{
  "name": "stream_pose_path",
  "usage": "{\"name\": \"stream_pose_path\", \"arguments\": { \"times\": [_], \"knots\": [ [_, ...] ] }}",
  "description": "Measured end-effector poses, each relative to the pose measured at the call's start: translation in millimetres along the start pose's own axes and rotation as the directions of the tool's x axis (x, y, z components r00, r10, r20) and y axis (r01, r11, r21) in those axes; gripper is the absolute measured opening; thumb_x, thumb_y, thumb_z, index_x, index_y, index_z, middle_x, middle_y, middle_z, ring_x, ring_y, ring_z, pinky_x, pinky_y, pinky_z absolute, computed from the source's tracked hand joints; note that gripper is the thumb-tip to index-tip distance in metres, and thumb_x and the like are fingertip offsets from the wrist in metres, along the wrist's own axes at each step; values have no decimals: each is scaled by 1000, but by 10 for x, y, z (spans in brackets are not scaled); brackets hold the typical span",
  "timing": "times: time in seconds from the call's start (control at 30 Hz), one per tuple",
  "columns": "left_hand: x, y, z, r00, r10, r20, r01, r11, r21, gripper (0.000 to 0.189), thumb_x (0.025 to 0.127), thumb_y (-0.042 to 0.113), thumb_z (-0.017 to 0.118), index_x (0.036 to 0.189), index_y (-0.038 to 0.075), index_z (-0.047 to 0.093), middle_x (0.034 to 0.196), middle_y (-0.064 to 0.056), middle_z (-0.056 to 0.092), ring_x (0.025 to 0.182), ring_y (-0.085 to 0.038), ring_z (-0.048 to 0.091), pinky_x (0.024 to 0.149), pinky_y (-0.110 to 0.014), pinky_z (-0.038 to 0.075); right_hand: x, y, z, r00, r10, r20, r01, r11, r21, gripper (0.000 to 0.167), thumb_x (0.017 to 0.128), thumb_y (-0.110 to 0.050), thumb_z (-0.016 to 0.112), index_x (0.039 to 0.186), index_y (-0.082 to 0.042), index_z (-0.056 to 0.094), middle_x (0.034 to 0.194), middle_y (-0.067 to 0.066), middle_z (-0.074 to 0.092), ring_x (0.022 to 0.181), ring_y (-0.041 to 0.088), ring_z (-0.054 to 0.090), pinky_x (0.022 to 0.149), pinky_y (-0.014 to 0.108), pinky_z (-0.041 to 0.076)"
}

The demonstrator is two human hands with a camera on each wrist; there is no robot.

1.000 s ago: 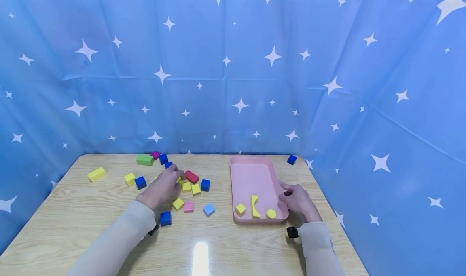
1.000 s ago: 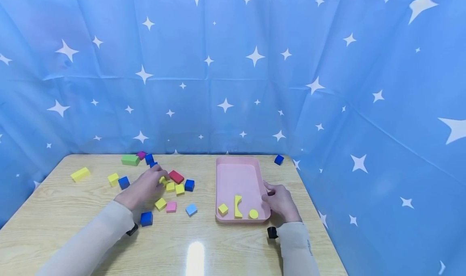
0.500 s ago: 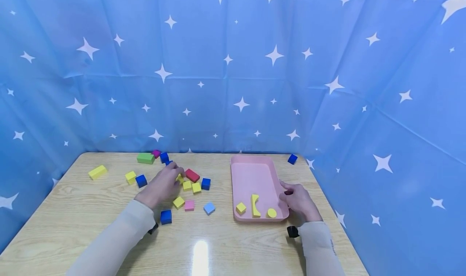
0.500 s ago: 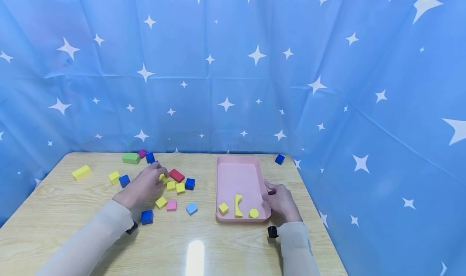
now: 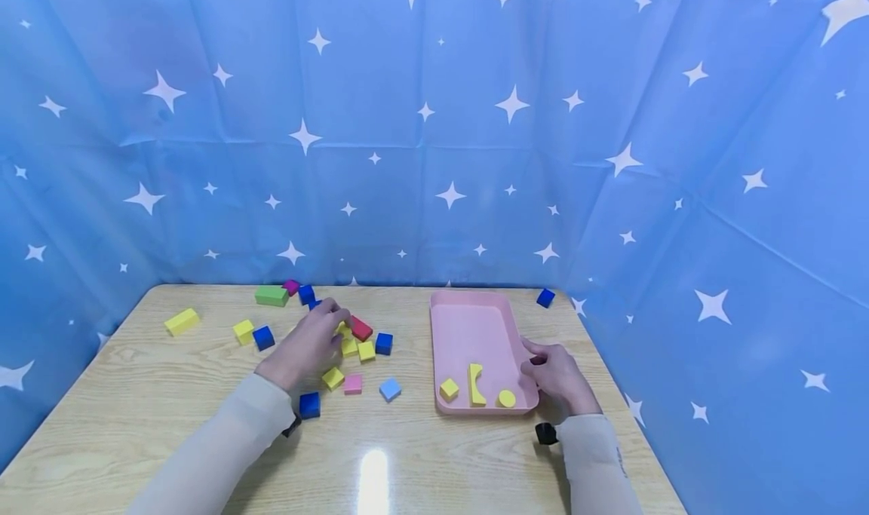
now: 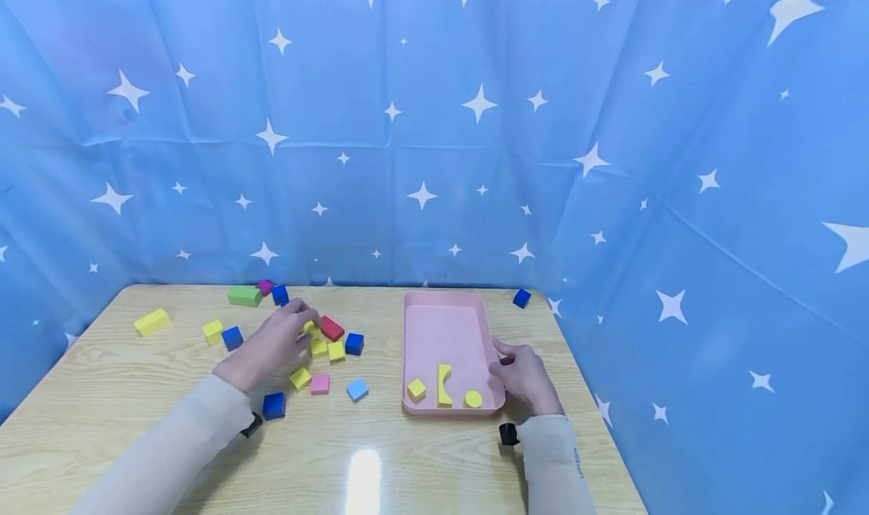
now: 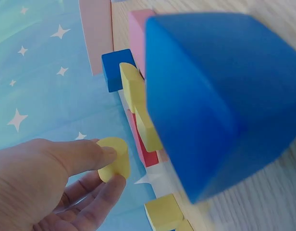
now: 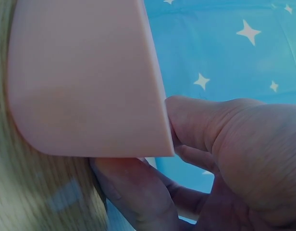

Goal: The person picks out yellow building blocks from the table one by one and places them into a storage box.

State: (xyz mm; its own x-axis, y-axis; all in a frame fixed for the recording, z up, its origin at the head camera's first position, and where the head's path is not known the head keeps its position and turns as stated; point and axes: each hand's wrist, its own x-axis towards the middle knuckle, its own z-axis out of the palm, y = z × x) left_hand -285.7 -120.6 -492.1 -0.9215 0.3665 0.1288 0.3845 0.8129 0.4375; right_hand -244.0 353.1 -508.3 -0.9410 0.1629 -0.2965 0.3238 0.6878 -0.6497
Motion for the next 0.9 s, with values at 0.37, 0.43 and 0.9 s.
{"name": "stream_pose_path", "arguments": {
  "times": [0.37,0.43,0.9],
  "knots": [
    [33,166,39,999,42,-19,-42,999,-24,28,106,-3,81,133,7,81,134,-15,70,118,-29,75,109,-48,70,-16,2,-8,1000,-12,7,12,1000,10,64,111,-14,72,173,-19,54,145,30,73,107,32,72,84,34,64],
    [48,193,51,998,60,-28,-61,998,-22,28,105,-3,82,131,7,82,131,-14,71,113,-26,74,105,-46,71,-15,-11,-3,1000,-10,7,10,1000,12,64,112,-14,72,173,-19,54,146,30,73,107,31,72,85,34,64],
    [189,539,177,992,123,-32,-124,992,-35,25,106,-2,81,129,7,82,132,-14,71,115,-26,74,102,-41,71,-12,-3,-7,1000,-17,1,17,1000,14,64,111,-13,72,172,-19,55,143,29,74,106,31,71,84,34,62]
  ]
}}
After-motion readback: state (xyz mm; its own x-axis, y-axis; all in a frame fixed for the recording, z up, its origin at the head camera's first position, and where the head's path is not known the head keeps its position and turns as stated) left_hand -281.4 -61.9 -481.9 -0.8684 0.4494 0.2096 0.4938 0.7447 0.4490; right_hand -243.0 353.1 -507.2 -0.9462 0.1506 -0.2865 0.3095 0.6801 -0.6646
